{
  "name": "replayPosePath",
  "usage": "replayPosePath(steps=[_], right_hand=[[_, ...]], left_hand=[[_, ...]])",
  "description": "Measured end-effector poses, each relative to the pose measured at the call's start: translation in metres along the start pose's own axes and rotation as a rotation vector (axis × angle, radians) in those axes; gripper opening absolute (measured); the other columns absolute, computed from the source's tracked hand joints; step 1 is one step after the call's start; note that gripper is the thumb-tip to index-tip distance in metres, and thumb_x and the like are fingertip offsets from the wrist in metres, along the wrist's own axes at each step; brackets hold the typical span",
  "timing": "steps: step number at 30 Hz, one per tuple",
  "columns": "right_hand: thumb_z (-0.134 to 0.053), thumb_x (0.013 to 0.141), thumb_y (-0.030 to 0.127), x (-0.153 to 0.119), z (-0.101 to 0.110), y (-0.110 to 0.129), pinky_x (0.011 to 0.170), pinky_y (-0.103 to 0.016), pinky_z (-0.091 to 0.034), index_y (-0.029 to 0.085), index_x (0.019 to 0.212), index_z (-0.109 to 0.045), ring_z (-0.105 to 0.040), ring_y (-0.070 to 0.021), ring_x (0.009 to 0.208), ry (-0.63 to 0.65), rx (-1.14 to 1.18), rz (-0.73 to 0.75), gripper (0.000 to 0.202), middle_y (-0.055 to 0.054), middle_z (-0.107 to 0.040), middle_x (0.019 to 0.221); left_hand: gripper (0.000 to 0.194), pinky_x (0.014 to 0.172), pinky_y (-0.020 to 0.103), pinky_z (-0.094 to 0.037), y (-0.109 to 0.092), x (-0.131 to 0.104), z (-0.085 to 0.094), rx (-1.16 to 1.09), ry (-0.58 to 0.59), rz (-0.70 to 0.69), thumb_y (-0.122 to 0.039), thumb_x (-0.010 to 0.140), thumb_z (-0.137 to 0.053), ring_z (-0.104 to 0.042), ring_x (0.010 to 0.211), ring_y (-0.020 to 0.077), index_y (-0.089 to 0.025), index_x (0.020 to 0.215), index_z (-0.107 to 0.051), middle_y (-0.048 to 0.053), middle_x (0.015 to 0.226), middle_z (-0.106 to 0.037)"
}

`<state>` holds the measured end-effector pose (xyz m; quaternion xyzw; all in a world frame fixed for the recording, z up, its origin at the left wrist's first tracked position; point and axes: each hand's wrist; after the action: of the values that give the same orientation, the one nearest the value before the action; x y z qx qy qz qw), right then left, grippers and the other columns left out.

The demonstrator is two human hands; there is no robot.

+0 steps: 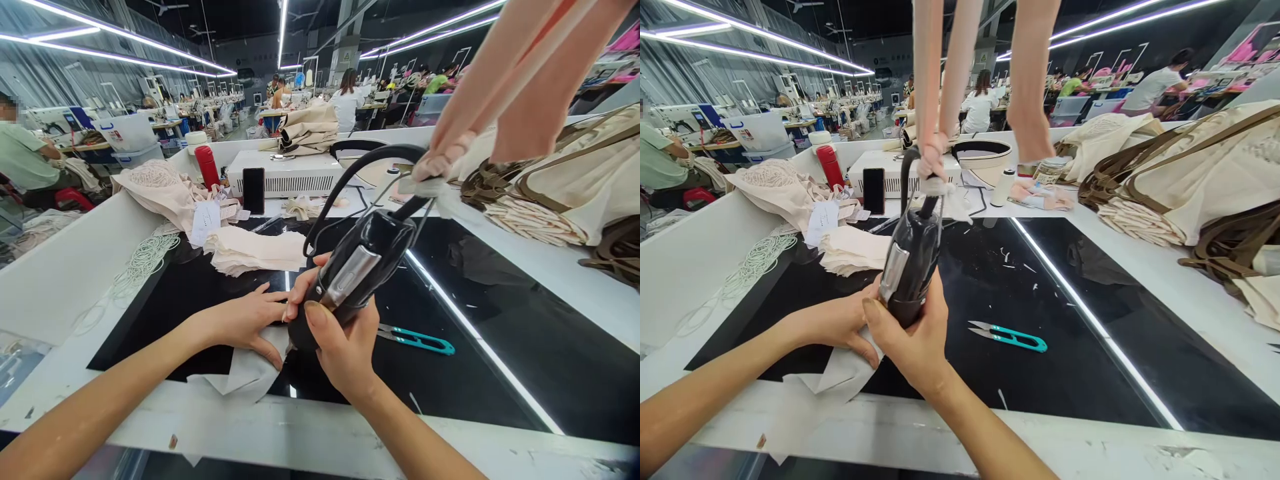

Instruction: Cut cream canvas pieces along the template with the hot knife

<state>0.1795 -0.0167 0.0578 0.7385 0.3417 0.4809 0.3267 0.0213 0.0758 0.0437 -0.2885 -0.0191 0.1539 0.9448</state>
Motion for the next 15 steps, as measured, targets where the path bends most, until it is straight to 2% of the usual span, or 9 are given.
replayPosePath(steps=[3, 6, 8, 10, 12, 14, 15], right_hand=[[-0.081, 0.084, 0.042, -0.002, 0.001, -0.002, 0.079, -0.041, -0.061, 0.028, 0.112, -0.059, -0.069, -0.02, 0.079, -0.008, -0.033, -0.011, 0.038, 0.001, -0.068, 0.085], [-0.079, 0.086, 0.041, -0.001, 0.001, -0.001, 0.079, -0.04, -0.062, 0.027, 0.11, -0.061, -0.069, -0.019, 0.078, 0.004, -0.018, -0.014, 0.033, 0.001, -0.068, 0.086], [-0.08, 0.087, 0.039, 0.001, 0.001, 0.002, 0.072, -0.036, -0.062, 0.028, 0.111, -0.061, -0.068, -0.0168, 0.072, 0.019, 0.021, -0.004, 0.032, 0.003, -0.069, 0.084], [-0.081, 0.087, 0.037, 0.004, 0.003, 0.007, 0.062, -0.031, -0.06, 0.029, 0.113, -0.06, -0.066, -0.0143, 0.064, 0.026, 0.056, 0.012, 0.035, 0.005, -0.068, 0.081], [-0.082, 0.086, 0.036, 0.007, 0.004, 0.01, 0.056, -0.028, -0.057, 0.028, 0.114, -0.059, -0.064, -0.013, 0.058, 0.026, 0.07, 0.026, 0.037, 0.006, -0.068, 0.078], [-0.083, 0.085, 0.037, 0.01, 0.004, 0.013, 0.055, -0.028, -0.058, 0.027, 0.112, -0.06, -0.064, -0.0131, 0.057, 0.014, 0.07, 0.028, 0.036, 0.005, -0.068, 0.077], [-0.084, 0.085, 0.037, 0.012, 0.005, 0.013, 0.055, -0.028, -0.058, 0.027, 0.111, -0.06, -0.064, -0.0132, 0.057, 0.01, 0.071, 0.024, 0.036, 0.005, -0.068, 0.077]], left_hand=[[0.081, 0.126, 0.064, -0.031, -0.001, 0.002, 0.001, 0.0, -0.016, 0.001, -0.037, 0.075, -0.097, -0.042, 0.152, 0.04, -0.026, 0.146, -0.061, 0.014, 0.157, -0.053], [0.084, 0.126, 0.066, -0.029, -0.001, -0.001, -0.002, 0.054, -0.05, -0.046, -0.035, 0.077, -0.095, -0.035, 0.156, 0.0397, -0.024, 0.15, -0.055, 0.015, 0.158, -0.052], [0.077, 0.125, 0.065, -0.033, -0.004, -0.007, -0.006, 0.117, -0.127, -0.065, -0.037, 0.079, -0.093, -0.04, 0.153, 0.0385, -0.023, 0.146, -0.056, 0.015, 0.154, -0.055], [0.058, 0.118, 0.056, -0.046, -0.011, -0.019, -0.015, 0.194, -0.278, -0.031, -0.038, 0.085, -0.089, -0.055, 0.139, 0.0342, -0.02, 0.132, -0.062, 0.015, 0.142, -0.063], [0.032, 0.098, 0.041, -0.058, -0.021, -0.032, -0.026, 0.289, -0.445, 0.042, -0.034, 0.095, -0.08, -0.068, 0.112, 0.0266, -0.017, 0.117, -0.065, 0.011, 0.12, -0.07], [0.014, 0.081, 0.035, -0.059, -0.032, -0.044, -0.039, 0.407, -0.509, 0.089, -0.031, 0.104, -0.067, -0.068, 0.091, 0.0223, -0.018, 0.109, -0.064, 0.006, 0.102, -0.07], [0.012, 0.077, 0.035, -0.059, -0.036, -0.049, -0.045, 0.456, -0.5, 0.099, -0.03, 0.106, -0.062, -0.067, 0.086, 0.0217, -0.018, 0.107, -0.064, 0.005, 0.098, -0.069]])
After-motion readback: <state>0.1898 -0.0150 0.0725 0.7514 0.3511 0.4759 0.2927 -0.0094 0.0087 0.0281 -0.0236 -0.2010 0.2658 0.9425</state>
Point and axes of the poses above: each hand's wrist, its own x-axis towards the middle knuckle, its own z-axis out of the back of the hand, y = z × x
